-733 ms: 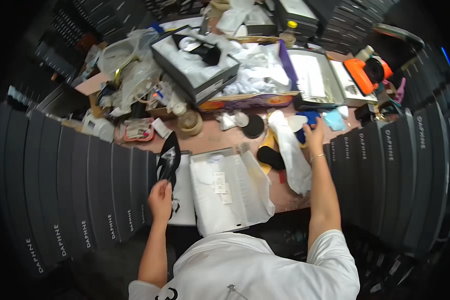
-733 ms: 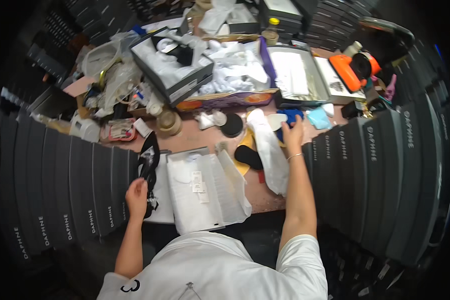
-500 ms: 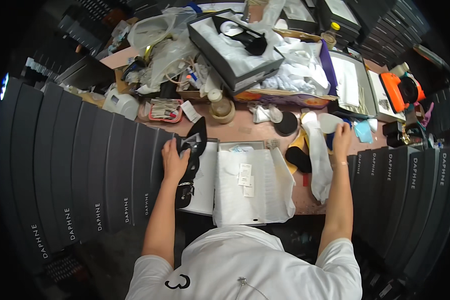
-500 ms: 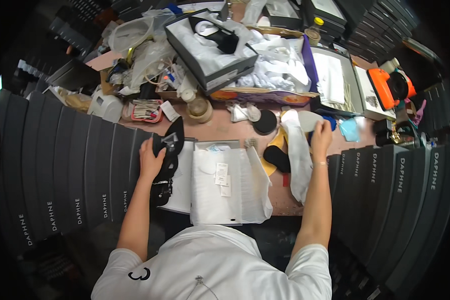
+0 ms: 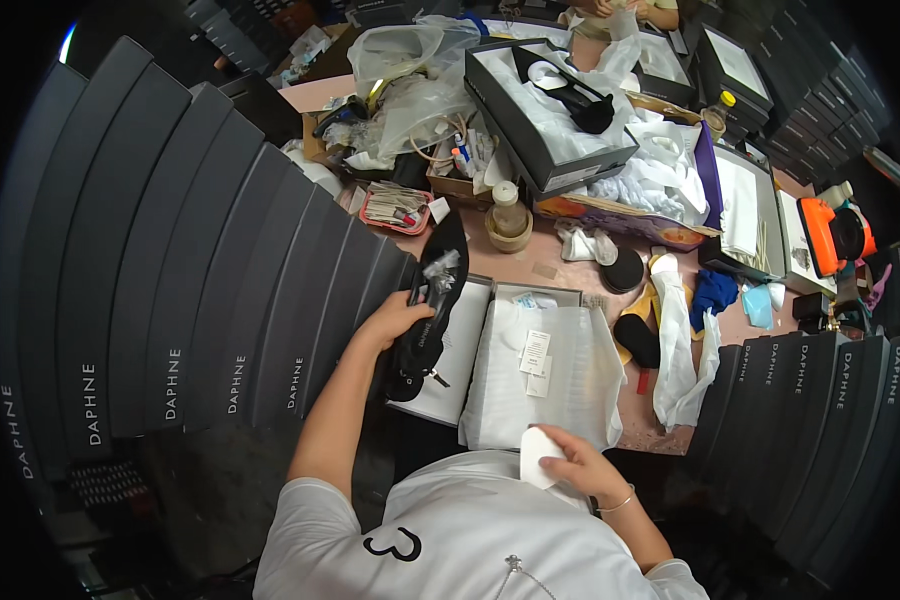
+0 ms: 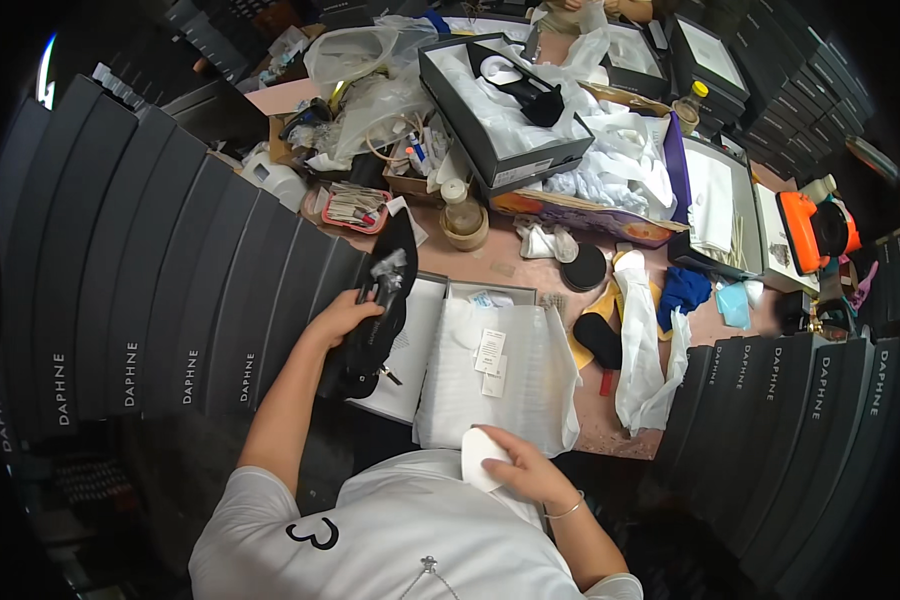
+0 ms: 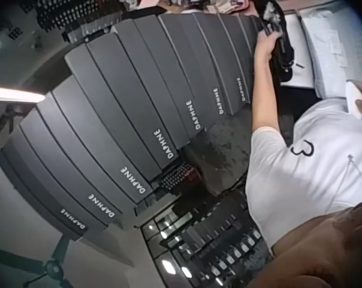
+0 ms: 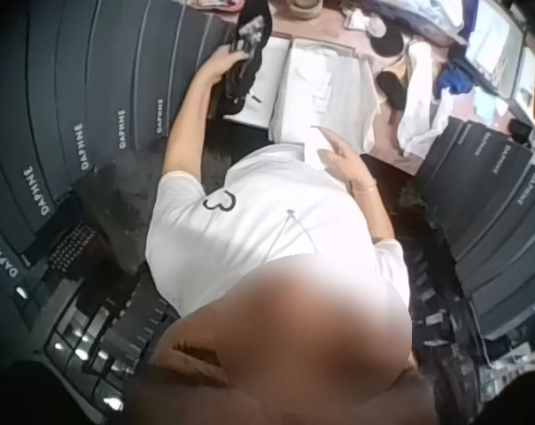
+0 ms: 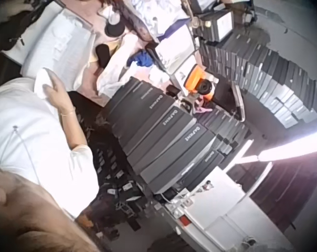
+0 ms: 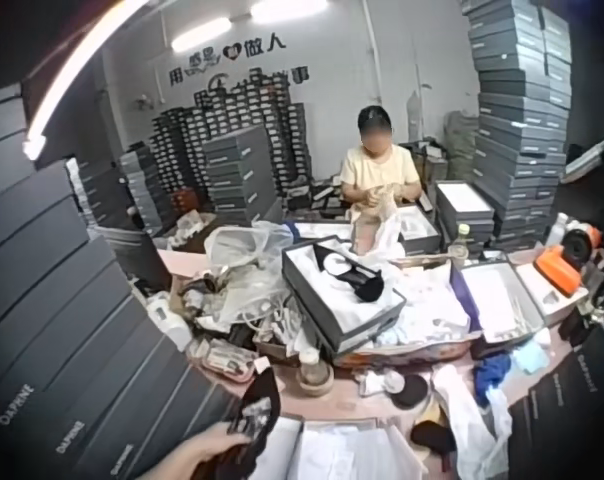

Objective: Inspecting, brushing, and packing a pair of high-heeled shoes into a box.

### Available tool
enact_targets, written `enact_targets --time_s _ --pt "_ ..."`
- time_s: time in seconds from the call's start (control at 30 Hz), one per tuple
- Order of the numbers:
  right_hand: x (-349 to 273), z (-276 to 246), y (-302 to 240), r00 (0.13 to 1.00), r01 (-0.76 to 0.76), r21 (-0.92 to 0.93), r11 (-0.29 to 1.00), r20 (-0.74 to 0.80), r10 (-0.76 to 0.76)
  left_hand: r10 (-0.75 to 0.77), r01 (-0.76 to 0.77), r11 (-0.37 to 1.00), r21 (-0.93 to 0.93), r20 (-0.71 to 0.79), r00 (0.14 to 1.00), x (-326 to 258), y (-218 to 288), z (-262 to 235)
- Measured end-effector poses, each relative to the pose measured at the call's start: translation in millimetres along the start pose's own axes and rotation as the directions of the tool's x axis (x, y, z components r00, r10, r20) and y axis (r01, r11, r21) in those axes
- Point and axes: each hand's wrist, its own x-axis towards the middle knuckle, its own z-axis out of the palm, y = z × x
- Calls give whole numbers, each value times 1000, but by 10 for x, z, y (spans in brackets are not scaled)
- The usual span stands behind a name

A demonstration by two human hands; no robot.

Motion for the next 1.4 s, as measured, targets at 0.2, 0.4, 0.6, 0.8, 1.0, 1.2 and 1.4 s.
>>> enact_targets --time_s 0.2,0.4,0.6,0.8,1.0,1.2,1.4 --pt "187 31 -818 862 425 -431 796 -76 -502 94 -64 963 -261 104 990 -824 222 515" --pt "437 -59 -854 791 480 -483 732 -123 -600 728 -610 658 442 -167 665 -1158 289 1251" --pt "226 -217 -485 621 402 -639 656 -336 -708 845 -653 506 564 -171 507 -901 210 1394" --pt "353 -103 -760 476 232 -916 328 -187 -859 336 -323 879 -350 -26 942 -925 188 1476" --pt "825 13 -934 477 90 -987 130 -72 -876 451 -386 814 -433 53 891 -1288 156 1837" --pt "874 17 -717 502 196 -979 61 46 -864 259 -133 719 -683 84 962 -1281 -14 1845" --pt "673 -428 -383 900 30 -768 639 -258 -352 189 62 607 -792 220 957 -1235 -142 1187"
